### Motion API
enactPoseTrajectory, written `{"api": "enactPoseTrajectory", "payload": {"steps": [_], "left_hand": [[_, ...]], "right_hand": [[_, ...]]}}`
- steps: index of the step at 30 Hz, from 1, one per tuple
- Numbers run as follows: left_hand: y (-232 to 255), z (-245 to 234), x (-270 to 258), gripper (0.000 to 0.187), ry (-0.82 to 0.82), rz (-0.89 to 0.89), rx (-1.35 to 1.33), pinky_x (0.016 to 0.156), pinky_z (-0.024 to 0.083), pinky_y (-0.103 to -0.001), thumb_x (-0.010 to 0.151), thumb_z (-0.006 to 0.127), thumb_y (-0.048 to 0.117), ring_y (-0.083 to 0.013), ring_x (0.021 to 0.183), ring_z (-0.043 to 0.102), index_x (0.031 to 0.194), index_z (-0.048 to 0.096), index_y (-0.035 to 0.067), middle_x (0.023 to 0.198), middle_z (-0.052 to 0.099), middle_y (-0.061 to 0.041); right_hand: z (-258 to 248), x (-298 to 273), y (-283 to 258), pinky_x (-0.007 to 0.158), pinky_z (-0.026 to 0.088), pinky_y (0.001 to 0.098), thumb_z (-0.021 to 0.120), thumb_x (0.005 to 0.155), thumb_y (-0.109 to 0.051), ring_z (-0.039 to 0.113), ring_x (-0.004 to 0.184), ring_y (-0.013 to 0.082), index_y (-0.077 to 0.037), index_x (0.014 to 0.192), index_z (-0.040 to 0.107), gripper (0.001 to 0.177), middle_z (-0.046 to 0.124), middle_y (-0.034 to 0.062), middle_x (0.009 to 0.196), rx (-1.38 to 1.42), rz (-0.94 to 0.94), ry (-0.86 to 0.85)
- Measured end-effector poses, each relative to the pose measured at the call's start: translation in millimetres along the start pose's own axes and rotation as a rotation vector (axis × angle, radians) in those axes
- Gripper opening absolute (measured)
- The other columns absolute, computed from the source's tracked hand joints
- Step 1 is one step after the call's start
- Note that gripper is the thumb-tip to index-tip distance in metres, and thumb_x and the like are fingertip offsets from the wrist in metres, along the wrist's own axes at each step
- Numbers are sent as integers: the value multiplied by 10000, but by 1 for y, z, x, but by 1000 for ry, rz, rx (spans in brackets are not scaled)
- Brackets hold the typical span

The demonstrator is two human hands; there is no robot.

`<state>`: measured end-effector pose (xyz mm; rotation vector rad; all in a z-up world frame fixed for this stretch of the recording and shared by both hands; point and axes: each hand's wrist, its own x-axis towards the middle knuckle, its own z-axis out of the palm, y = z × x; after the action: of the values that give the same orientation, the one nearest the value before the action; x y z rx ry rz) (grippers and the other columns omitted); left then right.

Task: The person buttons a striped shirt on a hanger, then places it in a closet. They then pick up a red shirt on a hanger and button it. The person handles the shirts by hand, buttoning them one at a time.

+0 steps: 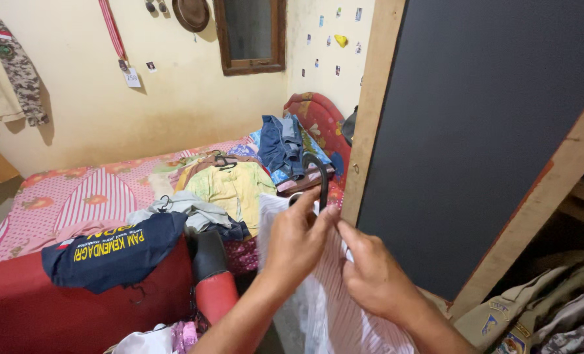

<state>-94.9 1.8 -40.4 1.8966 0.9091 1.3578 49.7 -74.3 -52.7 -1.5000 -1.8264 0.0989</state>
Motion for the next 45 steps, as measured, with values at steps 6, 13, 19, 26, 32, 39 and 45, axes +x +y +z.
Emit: {"api": "enactPoseTrajectory", "payload": {"steps": [6, 13, 19, 26, 32, 39, 45], "left_hand": [[-9, -3, 29, 282, 25, 289, -163, 502, 412, -310, 949, 783, 204, -74, 592, 487, 825, 657, -16, 635, 540, -7], [6, -7, 46, 210, 26, 96, -115, 443, 405, -343, 902, 735, 204, -105, 461, 536, 807, 669, 29, 557, 599, -34], [26, -22, 65, 223, 267, 368, 64, 488, 409, -364, 908, 780, 189, -197, 489, 542, 828, 678, 7, 611, 621, -120], [39, -9, 65, 195, 164, 301, 64, 495, 447, -397, 866, 780, 232, -267, 507, 635, 843, 725, 46, 624, 655, -134], [43, 27, 50, 185, 108, 475, 48, 535, 467, -429, 882, 767, 212, -320, 597, 663, 808, 705, 55, 701, 675, -137], [33, 52, 34, 214, 147, 647, 10, 618, 500, -448, 903, 752, 187, -366, 730, 677, 1034, 688, 30, 832, 690, -162], [-39, 65, 24, 189, 77, 882, -16, 710, 503, -449, 920, 697, 79, -387, 779, 650, 1095, 630, 57, 903, 633, -146]], "right_hand": [[-10, -6, 5, 761, 537, 500, 613, 852, -89, 683, 876, 462, 8, 1201, 571, 365, 695, 280, 867, -45, 11, -122], [-40, -15, 44, 668, 549, 438, 698, 903, -283, 729, 670, 332, -44, 954, 692, 244, 710, 200, 718, -132, 399, -217], [-46, -47, 114, 800, 586, 381, 732, 867, -216, 766, 850, 284, -73, 1025, 776, 217, 805, 169, 943, -123, 458, -384], [-85, -43, 80, 908, 573, 426, 586, 894, -47, 730, 1012, 339, -83, 1175, 718, 313, 744, 164, 1144, -569, 380, 312], [-52, 0, 15, 837, 560, 447, 651, 884, -81, 717, 972, 380, 18, 1122, 667, 259, 735, 209, 1073, -382, -156, 447], [-50, 8, 12, 719, 581, 431, 572, 908, -32, 738, 829, 348, -17, 1025, 652, 142, 728, 167, 920, -296, -31, 438], [-76, -2, 27, 654, 529, 472, 728, 890, -183, 711, 783, 368, -58, 1003, 702, 170, 729, 177, 849, -523, 56, 556]]}}
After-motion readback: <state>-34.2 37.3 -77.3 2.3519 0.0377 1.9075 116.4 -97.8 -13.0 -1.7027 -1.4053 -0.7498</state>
